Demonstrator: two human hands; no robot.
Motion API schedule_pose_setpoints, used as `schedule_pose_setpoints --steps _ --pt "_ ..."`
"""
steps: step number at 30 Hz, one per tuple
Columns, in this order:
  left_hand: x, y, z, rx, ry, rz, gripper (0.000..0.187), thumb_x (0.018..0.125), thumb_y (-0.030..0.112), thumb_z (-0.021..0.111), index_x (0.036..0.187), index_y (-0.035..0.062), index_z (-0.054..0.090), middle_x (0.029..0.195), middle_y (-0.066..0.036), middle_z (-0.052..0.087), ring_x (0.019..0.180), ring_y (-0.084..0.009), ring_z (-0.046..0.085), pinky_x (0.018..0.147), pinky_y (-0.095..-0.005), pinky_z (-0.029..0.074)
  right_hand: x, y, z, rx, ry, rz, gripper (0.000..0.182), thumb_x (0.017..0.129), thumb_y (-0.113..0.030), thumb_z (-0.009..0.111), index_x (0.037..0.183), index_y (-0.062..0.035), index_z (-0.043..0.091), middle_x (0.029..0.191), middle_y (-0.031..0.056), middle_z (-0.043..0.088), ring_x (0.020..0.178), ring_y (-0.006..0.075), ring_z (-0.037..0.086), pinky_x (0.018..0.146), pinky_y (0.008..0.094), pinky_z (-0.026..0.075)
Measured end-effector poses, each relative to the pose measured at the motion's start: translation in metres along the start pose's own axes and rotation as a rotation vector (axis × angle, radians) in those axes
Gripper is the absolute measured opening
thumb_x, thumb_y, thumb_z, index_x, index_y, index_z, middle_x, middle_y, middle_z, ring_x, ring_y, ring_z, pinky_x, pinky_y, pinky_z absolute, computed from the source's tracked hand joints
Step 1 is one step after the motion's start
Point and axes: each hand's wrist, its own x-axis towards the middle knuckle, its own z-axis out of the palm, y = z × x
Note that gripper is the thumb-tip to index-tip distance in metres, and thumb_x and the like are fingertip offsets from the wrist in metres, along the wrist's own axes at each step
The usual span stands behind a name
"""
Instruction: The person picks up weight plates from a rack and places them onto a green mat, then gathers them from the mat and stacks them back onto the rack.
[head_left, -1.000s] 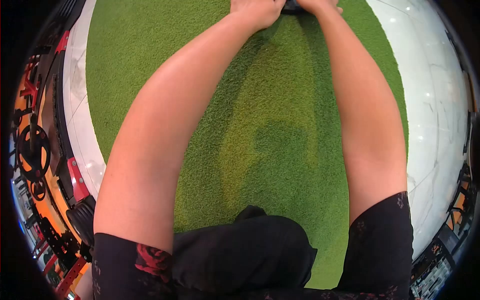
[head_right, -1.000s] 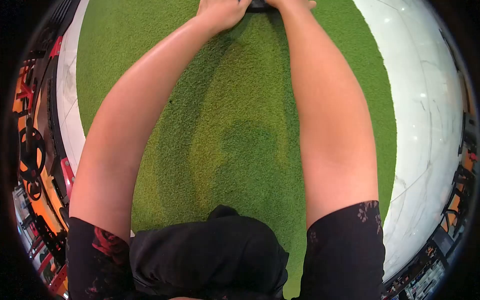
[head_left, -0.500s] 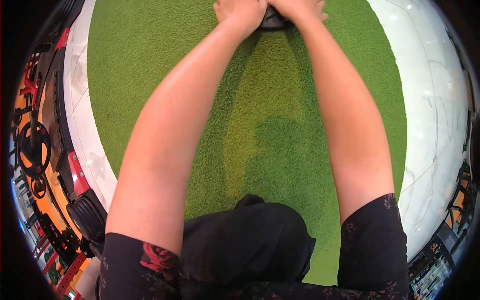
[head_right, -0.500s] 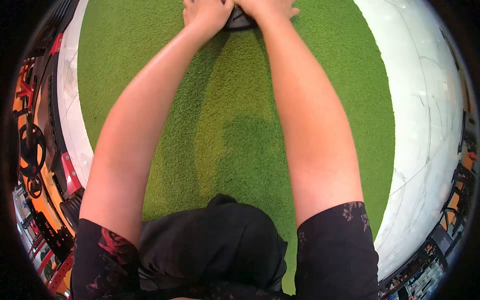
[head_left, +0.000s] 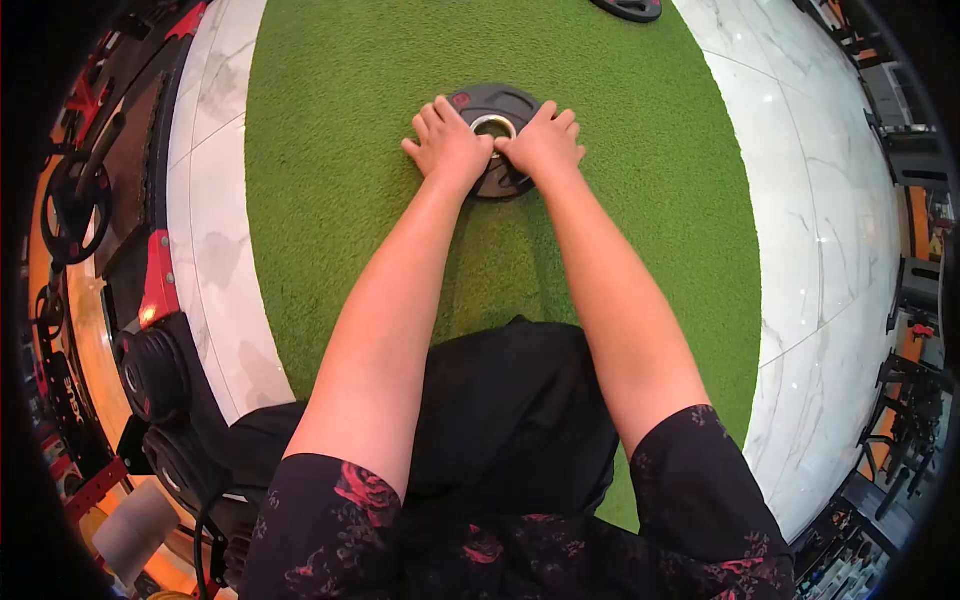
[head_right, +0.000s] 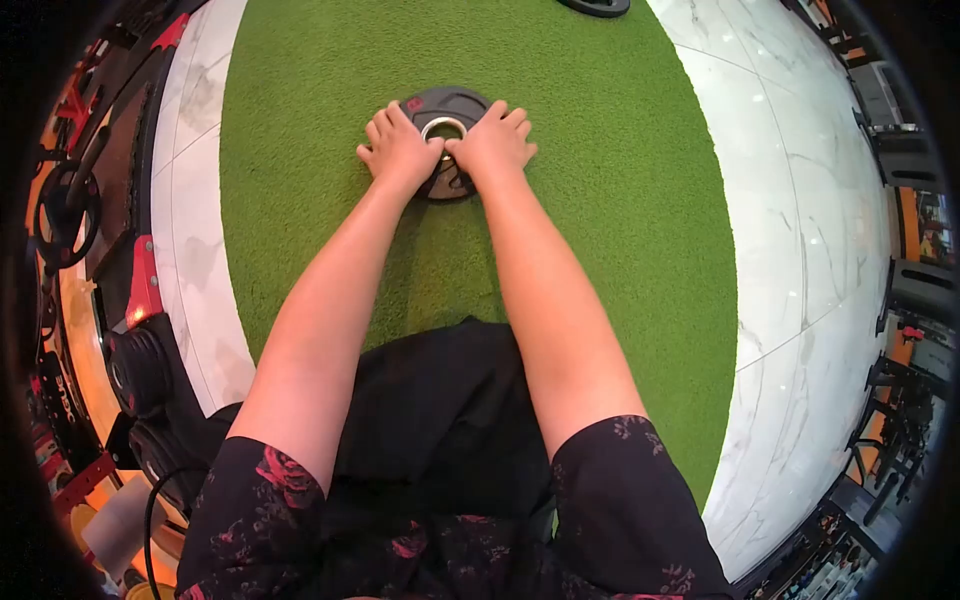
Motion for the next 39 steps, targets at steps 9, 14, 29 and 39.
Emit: schedule_pose_setpoints --steps 9,14,29,39 --pt "-0.078 -0.142 -0.037 0.044 -0.032 0.034 0.089 0.090 0.051 0.069 0.157 0.0082 0.029 0.161 -0.011 0.033 0.153 -0.0294 0.025 0.118 -0.0721 0.023 -0.119 -0.063 0.044 -0.070 -0.159 -0.002 0.101 0.079 -0.046 0.087 0.154 -0.0090 0.031 0.153 0.0178 0.038 0.144 0.0353 0.040 0.107 0.0602 0.045" --pt "-0.113 -0.211 -0.056 0.071 -0.056 -0.052 0.091 0.090 0.051 0.070 0.158 0.0080 0.028 0.163 -0.010 0.030 0.154 -0.0274 0.023 0.118 -0.0708 0.025 -0.166 -0.098 0.071 -0.103 -0.270 -0.052 0.103 0.079 -0.046 0.087 0.156 -0.0113 0.027 0.155 0.0159 0.035 0.144 0.0340 0.042 0.103 0.0564 0.051" --pt "-0.149 -0.301 -0.090 0.061 -0.318 -0.257 0.091 0.089 0.047 0.074 0.149 -0.0028 0.027 0.149 -0.028 0.035 0.130 -0.0485 0.052 0.104 -0.0487 0.052 -0.248 -0.134 0.132 -0.177 -0.326 -0.247 0.102 0.085 -0.051 0.080 0.153 0.0001 0.023 0.149 0.0254 0.040 0.127 0.0432 0.060 0.101 0.0482 0.054" --pt "-0.138 -0.301 -0.092 0.033 -0.253 -0.157 0.080 0.087 0.036 0.076 0.139 -0.0085 0.035 0.140 -0.028 0.043 0.119 -0.0475 0.061 0.100 -0.0483 0.055 -0.214 -0.133 0.146 -0.112 -0.320 -0.355 0.095 0.083 -0.047 0.084 0.144 0.0031 0.030 0.137 0.0305 0.051 0.122 0.0439 0.063 0.098 0.0466 0.056"
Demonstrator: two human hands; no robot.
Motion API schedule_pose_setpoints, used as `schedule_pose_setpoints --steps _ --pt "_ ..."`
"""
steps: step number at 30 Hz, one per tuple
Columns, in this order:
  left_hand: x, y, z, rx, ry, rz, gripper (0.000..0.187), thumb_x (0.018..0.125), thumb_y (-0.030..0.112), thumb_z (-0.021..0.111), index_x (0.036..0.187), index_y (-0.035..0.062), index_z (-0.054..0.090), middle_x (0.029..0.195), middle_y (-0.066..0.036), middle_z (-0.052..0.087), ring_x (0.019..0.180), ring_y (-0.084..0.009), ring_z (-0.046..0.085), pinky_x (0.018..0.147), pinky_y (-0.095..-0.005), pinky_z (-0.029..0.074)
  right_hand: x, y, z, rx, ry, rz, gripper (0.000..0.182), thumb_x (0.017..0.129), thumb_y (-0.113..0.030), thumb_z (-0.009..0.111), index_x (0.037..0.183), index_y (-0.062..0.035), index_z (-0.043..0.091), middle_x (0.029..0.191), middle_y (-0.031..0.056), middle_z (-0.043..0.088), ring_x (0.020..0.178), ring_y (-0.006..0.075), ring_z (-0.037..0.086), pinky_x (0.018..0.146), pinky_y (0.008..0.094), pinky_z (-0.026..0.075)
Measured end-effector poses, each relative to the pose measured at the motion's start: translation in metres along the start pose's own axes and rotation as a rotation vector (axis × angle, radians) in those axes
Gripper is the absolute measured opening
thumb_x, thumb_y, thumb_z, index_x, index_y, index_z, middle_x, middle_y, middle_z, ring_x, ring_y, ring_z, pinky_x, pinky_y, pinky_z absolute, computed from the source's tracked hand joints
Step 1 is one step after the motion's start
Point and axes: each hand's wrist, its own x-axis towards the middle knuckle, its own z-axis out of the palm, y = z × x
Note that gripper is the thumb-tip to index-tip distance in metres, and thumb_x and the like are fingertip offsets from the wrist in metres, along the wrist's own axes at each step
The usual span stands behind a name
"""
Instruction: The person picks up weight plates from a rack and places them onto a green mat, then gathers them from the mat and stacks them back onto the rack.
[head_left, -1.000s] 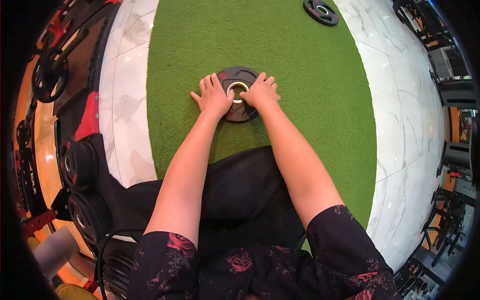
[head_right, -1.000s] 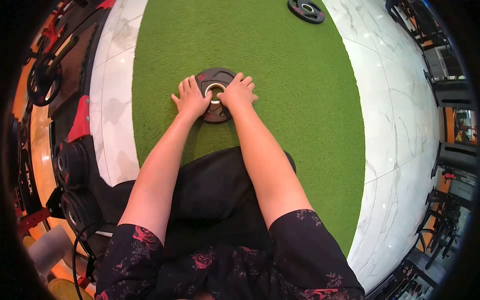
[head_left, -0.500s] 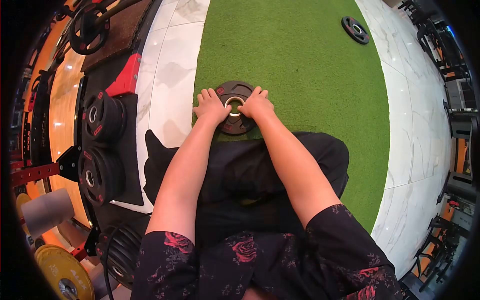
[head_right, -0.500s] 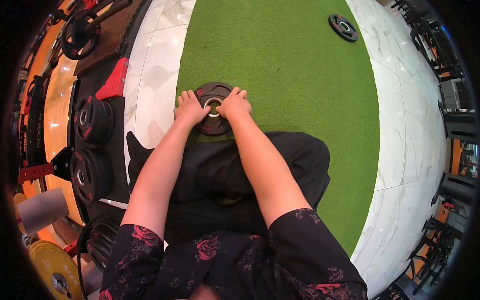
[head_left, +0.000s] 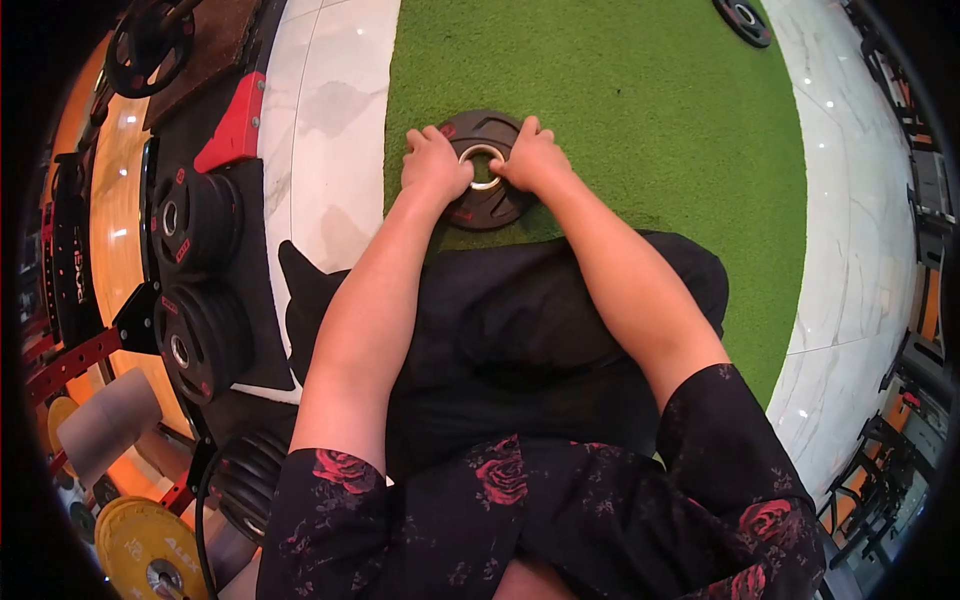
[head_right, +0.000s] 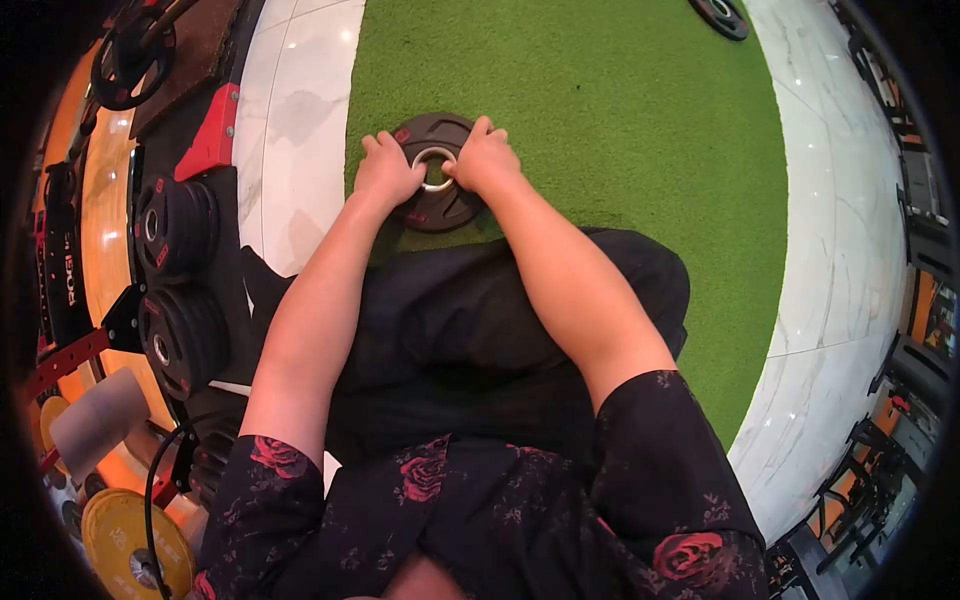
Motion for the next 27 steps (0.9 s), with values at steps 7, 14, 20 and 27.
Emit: schedule_pose_setpoints --steps 7,14,20,27 --pt "0.010 0.013 -0.009 0.002 0.074 0.021 0.079 0.083 0.043 0.082 0.132 -0.0045 0.043 0.135 -0.032 0.047 0.113 -0.0448 0.067 0.091 -0.0490 0.059 0.006 0.006 -0.020 -0.033 0.065 -0.043 0.092 0.082 -0.048 0.084 0.141 0.0020 0.035 0.135 0.0325 0.053 0.117 0.0430 0.066 0.096 0.0454 0.058" --pt "0.015 0.024 -0.024 -0.004 0.056 -0.062 0.091 0.076 0.051 0.086 0.137 -0.0036 0.044 0.138 -0.027 0.048 0.114 -0.0393 0.068 0.089 -0.0461 0.061 0.014 0.007 -0.034 -0.037 0.095 -0.022 0.094 0.078 -0.051 0.086 0.140 0.0024 0.039 0.133 0.0301 0.057 0.117 0.0421 0.067 0.094 0.0464 0.059" --pt "0.016 0.025 -0.038 0.046 0.151 -0.005 0.095 0.074 0.056 0.084 0.133 -0.0080 0.047 0.132 -0.031 0.058 0.110 -0.0404 0.070 0.086 -0.0469 0.061 0.020 0.007 -0.039 0.009 0.126 -0.029 0.099 0.074 -0.053 0.089 0.136 0.0107 0.044 0.135 0.0310 0.058 0.120 0.0418 0.066 0.096 0.0462 0.058" --pt "0.018 0.022 -0.046 -0.029 0.061 0.033 0.093 0.075 0.051 0.085 0.131 -0.0106 0.044 0.111 -0.029 0.072 0.105 -0.0391 0.073 0.088 -0.0456 0.060 0.015 0.000 -0.054 0.069 0.029 0.007 0.102 0.073 -0.053 0.089 0.136 0.0140 0.044 0.128 0.0308 0.066 0.119 0.0411 0.067 0.098 0.0450 0.057"
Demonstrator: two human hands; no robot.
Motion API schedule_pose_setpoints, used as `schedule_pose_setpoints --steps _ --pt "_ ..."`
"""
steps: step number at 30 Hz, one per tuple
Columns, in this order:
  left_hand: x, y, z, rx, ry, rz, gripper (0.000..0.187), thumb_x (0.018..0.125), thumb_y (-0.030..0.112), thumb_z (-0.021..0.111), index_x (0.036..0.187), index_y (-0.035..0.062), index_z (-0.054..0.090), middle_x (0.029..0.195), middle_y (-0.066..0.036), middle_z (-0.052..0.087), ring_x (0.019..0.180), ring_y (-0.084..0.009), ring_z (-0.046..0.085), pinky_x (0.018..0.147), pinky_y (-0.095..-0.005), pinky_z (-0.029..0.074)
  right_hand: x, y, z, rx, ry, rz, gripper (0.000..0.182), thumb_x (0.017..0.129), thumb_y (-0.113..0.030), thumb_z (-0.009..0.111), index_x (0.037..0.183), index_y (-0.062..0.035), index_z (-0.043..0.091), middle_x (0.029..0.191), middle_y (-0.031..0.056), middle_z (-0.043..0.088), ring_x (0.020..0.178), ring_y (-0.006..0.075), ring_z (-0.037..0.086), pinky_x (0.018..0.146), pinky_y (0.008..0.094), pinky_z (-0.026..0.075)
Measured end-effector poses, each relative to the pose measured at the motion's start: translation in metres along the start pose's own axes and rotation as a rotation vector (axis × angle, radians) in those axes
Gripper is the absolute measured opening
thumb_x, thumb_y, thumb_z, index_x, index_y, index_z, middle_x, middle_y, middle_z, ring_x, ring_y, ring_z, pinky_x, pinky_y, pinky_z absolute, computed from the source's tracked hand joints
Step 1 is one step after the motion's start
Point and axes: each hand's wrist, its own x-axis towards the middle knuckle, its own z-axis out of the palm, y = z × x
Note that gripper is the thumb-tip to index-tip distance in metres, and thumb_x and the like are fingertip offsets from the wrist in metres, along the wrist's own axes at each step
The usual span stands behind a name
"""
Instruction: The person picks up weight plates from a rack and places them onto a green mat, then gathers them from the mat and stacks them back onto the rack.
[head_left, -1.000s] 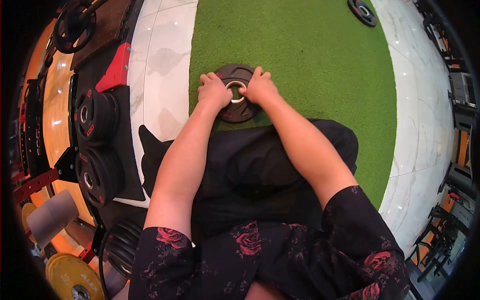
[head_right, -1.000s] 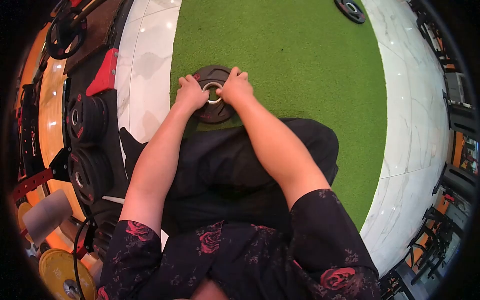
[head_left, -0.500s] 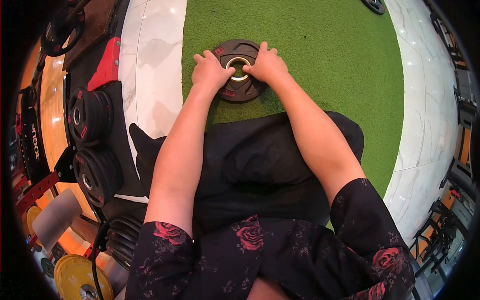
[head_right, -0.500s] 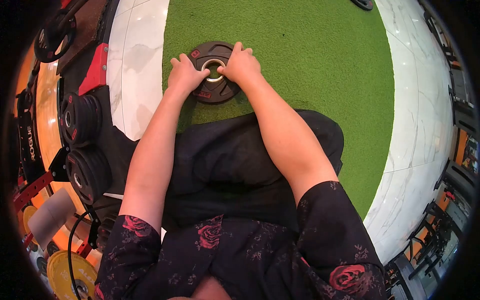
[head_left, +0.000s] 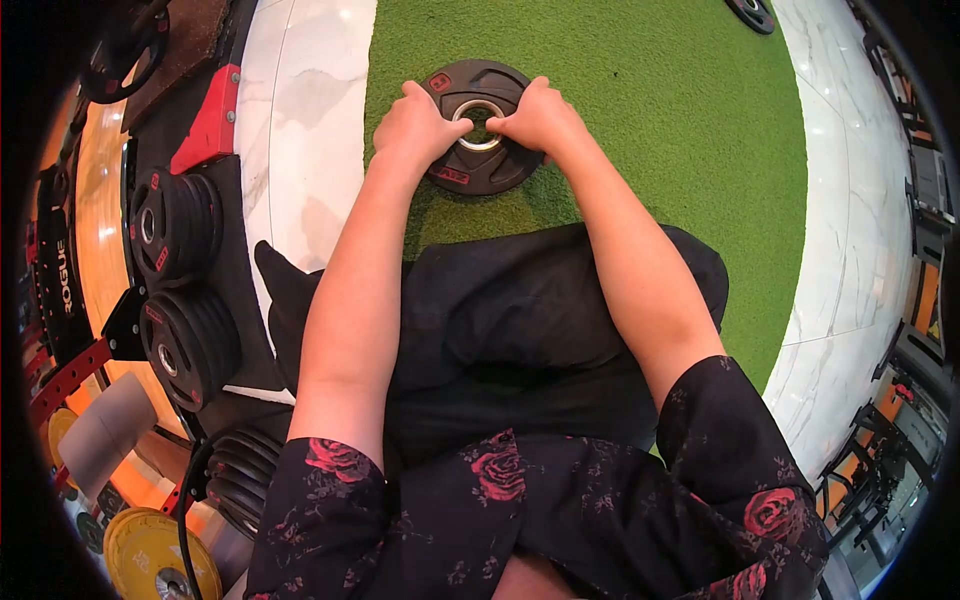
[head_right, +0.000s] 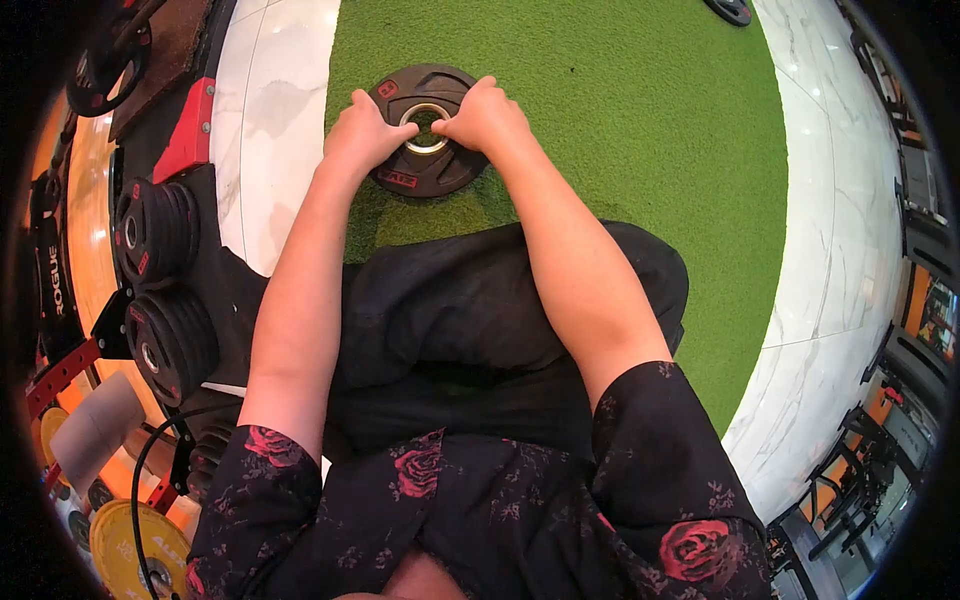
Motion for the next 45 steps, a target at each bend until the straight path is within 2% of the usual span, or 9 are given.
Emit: schedule_pose_setpoints --steps 2,13,15,16,18,19,21,24,45 --pt "0.001 0.001 0.003 -0.044 -0.037 -0.036 0.094 0.074 0.051 0.086 0.135 -0.0069 0.043 0.121 -0.025 0.069 0.112 -0.0383 0.070 0.092 -0.0469 0.059 0.000 0.001 -0.004 -0.002 -0.012 0.000 0.102 0.073 -0.053 0.089 0.137 0.0139 0.044 0.129 0.0300 0.066 0.120 0.0409 0.067 0.098 0.0451 0.057" --pt "0.003 -0.005 0.001 -0.181 -0.014 0.024 0.092 0.077 0.047 0.083 0.130 -0.0160 0.041 0.116 -0.036 0.068 0.110 -0.0423 0.070 0.092 -0.0441 0.059 0.000 0.001 -0.015 -0.077 -0.007 -0.014 0.100 0.075 -0.061 0.083 0.137 0.0098 0.048 0.129 0.0261 0.068 0.119 0.0376 0.068 0.097 0.0446 0.057" --pt "0.003 -0.004 0.001 -0.201 -0.023 0.023 0.092 0.078 0.047 0.083 0.131 -0.0160 0.041 0.117 -0.035 0.068 0.111 -0.0421 0.070 0.092 -0.0438 0.059 0.002 0.006 -0.011 -0.091 0.086 -0.092 0.092 0.076 -0.054 0.082 0.128 0.0142 0.051 0.110 0.0291 0.072 0.076 0.0333 0.076 0.062 0.0422 0.061" --pt "0.003 -0.004 0.001 -0.208 -0.026 0.029 0.092 0.078 0.046 0.082 0.132 -0.0157 0.041 0.117 -0.035 0.068 0.111 -0.0422 0.070 0.092 -0.0440 0.059 0.002 0.007 -0.011 -0.092 0.088 -0.091 0.092 0.076 -0.054 0.082 0.128 0.0142 0.051 0.110 0.0291 0.072 0.076 0.0333 0.076 0.062 0.0422 0.061" --pt "0.004 -0.003 0.001 -0.214 -0.030 0.035 0.092 0.078 0.046 0.082 0.132 -0.0154 0.041 0.117 -0.035 0.068 0.111 -0.0423 0.070 0.093 -0.0441 0.058 0.002 0.007 -0.009 -0.098 0.097 -0.076 0.093 0.075 -0.056 0.083 0.128 0.0140 0.052 0.112 0.0290 0.072 0.088 0.0360 0.076 0.078 0.0439 0.061" --pt "0.004 -0.003 0.001 -0.197 -0.017 0.040 0.092 0.079 0.046 0.082 0.133 -0.0150 0.040 0.118 -0.035 0.068 0.111 -0.0422 0.070 0.093 -0.0443 0.058 0.004 0.009 -0.007 -0.098 0.096 -0.075 0.093 0.075 -0.056 0.083 0.128 0.0140 0.052 0.112 0.0290 0.072 0.088 0.0360 0.076 0.078 0.0439 0.061" --pt "0.004 -0.002 0.003 -0.182 -0.004 0.045 0.092 0.079 0.046 0.082 0.134 -0.0146 0.040 0.118 -0.036 0.067 0.111 -0.0422 0.070 0.093 -0.0445 0.058 0.010 0.013 -0.005 -0.101 0.107 -0.101 0.096 0.072 -0.056 0.086 0.129 0.0139 0.052 0.118 0.0310 0.070 0.107 0.0394 0.072 0.092 0.0448 0.058" --pt "0.002 -0.001 0.000 -0.186 -0.021 0.034 0.092 0.079 0.046 0.082 0.134 -0.0143 0.040 0.119 -0.036 0.067 0.112 -0.0422 0.070 0.093 -0.0446 0.058 0.017 0.017 -0.005 0.028 0.063 -0.105 0.098 0.069 -0.054 0.088 0.129 0.0141 0.052 0.125 0.0329 0.066 0.120 0.0418 0.066 0.100 0.0451 0.054" --pt "0.009 -0.005 0.007 -0.219 -0.046 0.026 0.084 0.078 0.046 0.082 0.130 -0.0109 0.047 0.119 -0.034 0.068 0.113 -0.0422 0.069 0.095 -0.0449 0.058 0.025 0.017 0.000 0.062 0.004 -0.099 0.106 0.067 -0.049 0.091 0.135 0.0180 0.045 0.127 0.0347 0.065 0.119 0.0424 0.067 0.099 0.0437 0.057"
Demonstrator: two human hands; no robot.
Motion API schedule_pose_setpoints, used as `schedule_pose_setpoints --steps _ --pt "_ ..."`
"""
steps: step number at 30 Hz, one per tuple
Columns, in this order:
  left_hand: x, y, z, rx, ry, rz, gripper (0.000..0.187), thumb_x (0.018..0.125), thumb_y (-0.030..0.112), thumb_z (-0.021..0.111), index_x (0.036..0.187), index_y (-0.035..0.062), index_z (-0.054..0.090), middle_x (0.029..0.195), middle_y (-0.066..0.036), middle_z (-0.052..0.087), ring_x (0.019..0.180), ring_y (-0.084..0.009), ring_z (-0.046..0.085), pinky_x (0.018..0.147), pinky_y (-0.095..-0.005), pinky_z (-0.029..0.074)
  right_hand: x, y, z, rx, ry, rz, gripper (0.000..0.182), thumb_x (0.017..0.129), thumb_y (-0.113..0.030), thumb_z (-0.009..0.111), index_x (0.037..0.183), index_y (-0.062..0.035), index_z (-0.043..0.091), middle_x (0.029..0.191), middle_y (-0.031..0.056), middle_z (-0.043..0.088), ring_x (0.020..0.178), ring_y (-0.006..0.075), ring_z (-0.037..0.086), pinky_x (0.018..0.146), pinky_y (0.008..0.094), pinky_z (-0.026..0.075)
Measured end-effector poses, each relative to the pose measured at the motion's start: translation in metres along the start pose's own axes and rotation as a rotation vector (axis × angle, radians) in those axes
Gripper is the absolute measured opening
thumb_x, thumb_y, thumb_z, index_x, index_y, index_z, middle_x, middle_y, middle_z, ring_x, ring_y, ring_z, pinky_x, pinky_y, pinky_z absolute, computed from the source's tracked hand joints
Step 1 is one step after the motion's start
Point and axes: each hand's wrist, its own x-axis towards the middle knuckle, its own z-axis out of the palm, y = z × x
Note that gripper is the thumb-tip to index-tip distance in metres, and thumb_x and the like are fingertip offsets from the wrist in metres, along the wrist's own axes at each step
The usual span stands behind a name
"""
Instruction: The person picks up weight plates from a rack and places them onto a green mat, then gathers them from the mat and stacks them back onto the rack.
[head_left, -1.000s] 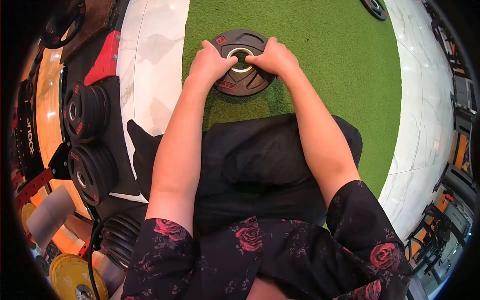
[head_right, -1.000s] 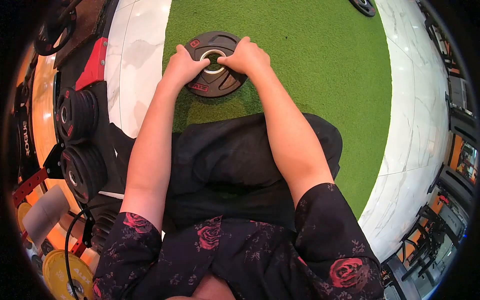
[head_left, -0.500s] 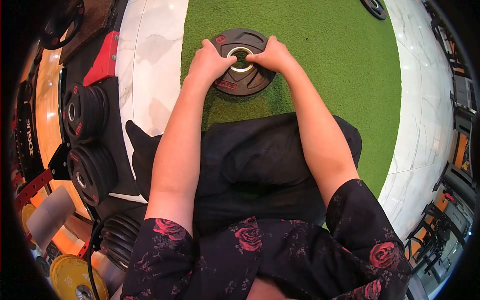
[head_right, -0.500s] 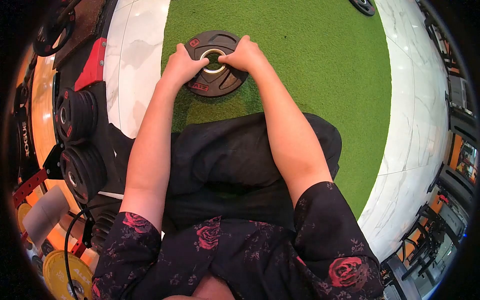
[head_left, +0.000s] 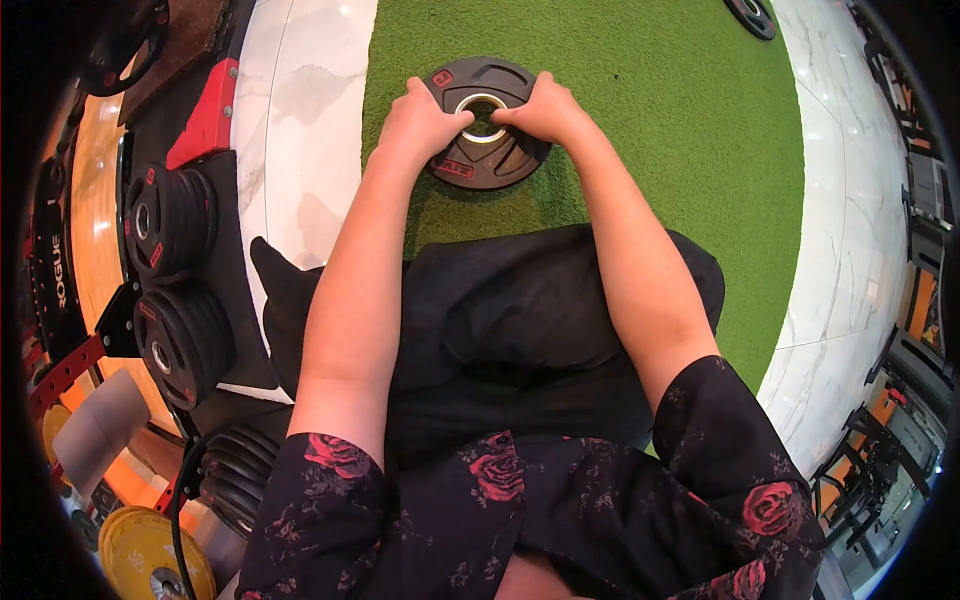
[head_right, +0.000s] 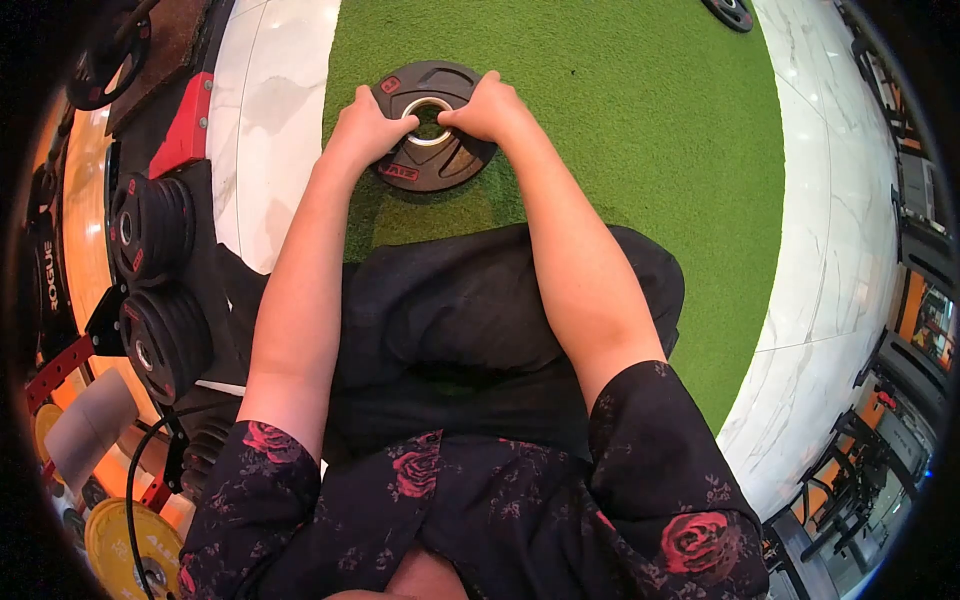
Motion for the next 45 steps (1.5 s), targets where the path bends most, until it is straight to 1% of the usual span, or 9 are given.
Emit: schedule_pose_setpoints --steps 14,16,20,27,29,33,35,41,45 --pt "0.0013 -0.0012 0.0032 -0.022 0.019 -0.012 0.082 0.076 0.041 0.083 0.128 -0.0117 0.048 0.118 -0.035 0.068 0.111 -0.0441 0.069 0.094 -0.0451 0.058 -0.0008 0.0009 0.0017 0.008 -0.012 0.004 0.105 0.069 -0.049 0.091 0.136 0.0172 0.044 0.129 0.0353 0.064 0.120 0.0429 0.066 0.099 0.0441 0.057" --pt "0.0018 -0.0037 0.0074 -0.024 0.068 0.022 0.082 0.076 0.040 0.084 0.128 -0.0122 0.047 0.116 -0.036 0.068 0.111 -0.0451 0.069 0.093 -0.0456 0.058 0.0001 -0.0014 -0.0011 0.024 0.000 -0.008 0.105 0.069 -0.048 0.091 0.136 0.0176 0.044 0.129 0.0355 0.063 0.120 0.0430 0.066 0.099 0.0441 0.056" --pt "0.0003 0.0006 0.0041 -0.010 0.007 -0.020 0.088 0.077 0.041 0.084 0.133 -0.0129 0.042 0.119 -0.036 0.066 0.114 -0.0445 0.068 0.096 -0.0449 0.057 0.0005 -0.0011 -0.0003 0.025 -0.010 -0.005 0.105 0.070 -0.046 0.091 0.137 0.0177 0.042 0.129 0.0357 0.063 0.121 0.0434 0.065 0.100 0.0442 0.056" --pt "-0.0001 0.0028 0.0022 -0.021 -0.014 -0.025 0.088 0.079 0.041 0.083 0.135 -0.0126 0.041 0.121 -0.036 0.066 0.114 -0.0430 0.068 0.095 -0.0446 0.058 -0.0027 -0.0036 -0.0028 0.010 -0.019 0.022 0.104 0.071 -0.045 0.091 0.138 0.0166 0.041 0.129 0.0350 0.064 0.120 0.0427 0.066 0.098 0.0451 0.057" --pt "0.0012 0.0030 0.0016 -0.009 -0.035 -0.048 0.094 0.078 0.043 0.084 0.139 -0.0109 0.038 0.125 -0.032 0.066 0.115 -0.0415 0.069 0.096 -0.0453 0.059 -0.0044 -0.0062 -0.0041 0.012 -0.014 0.014 0.104 0.071 -0.045 0.091 0.139 0.0164 0.041 0.129 0.0350 0.064 0.119 0.0426 0.067 0.098 0.0452 0.057" --pt "0.0031 0.0012 0.0045 -0.020 -0.019 -0.049 0.093 0.078 0.042 0.085 0.139 -0.0109 0.039 0.125 -0.033 0.065 0.115 -0.0419 0.069 0.096 -0.0457 0.058 -0.0056 -0.0078 -0.0051 0.007 -0.012 0.025 0.104 0.072 -0.044 0.091 0.139 0.0163 0.041 0.128 0.0347 0.064 0.119 0.0425 0.067 0.098 0.0450 0.058" --pt "0.0020 0.0015 0.0043 -0.019 -0.017 -0.037 0.088 0.079 0.041 0.083 0.134 -0.0144 0.041 0.121 -0.036 0.065 0.115 -0.0426 0.068 0.096 -0.0442 0.058 -0.0050 -0.0062 -0.0034 0.000 -0.010 0.027 0.104 0.072 -0.045 0.091 0.140 0.0164 0.041 0.128 0.0347 0.064 0.119 0.0425 0.067 0.098 0.0450 0.058" --pt "0.0049 0.0004 0.0050 0.010 -0.034 -0.047 0.095 0.078 0.043 0.085 0.139 -0.0115 0.038 0.127 -0.032 0.065 0.116 -0.0413 0.068 0.097 -0.0454 0.058 -0.0021 -0.0050 -0.0023 -0.009 -0.026 0.021 0.107 0.072 -0.046 0.091 0.141 0.0171 0.038 0.129 0.0354 0.063 0.120 0.0429 0.066 0.099 0.0451 0.057" --pt "0.0060 0.0011 0.0048 0.006 -0.051 -0.055 0.095 0.078 0.043 0.085 0.140 -0.0120 0.038 0.128 -0.032 0.064 0.116 -0.0412 0.068 0.097 -0.0453 0.058 0.0001 -0.0039 -0.0008 -0.014 -0.034 0.022 0.107 0.072 -0.046 0.091 0.141 0.0176 0.038 0.131 0.0362 0.062 0.121 0.0437 0.065 0.099 0.0453 0.057"
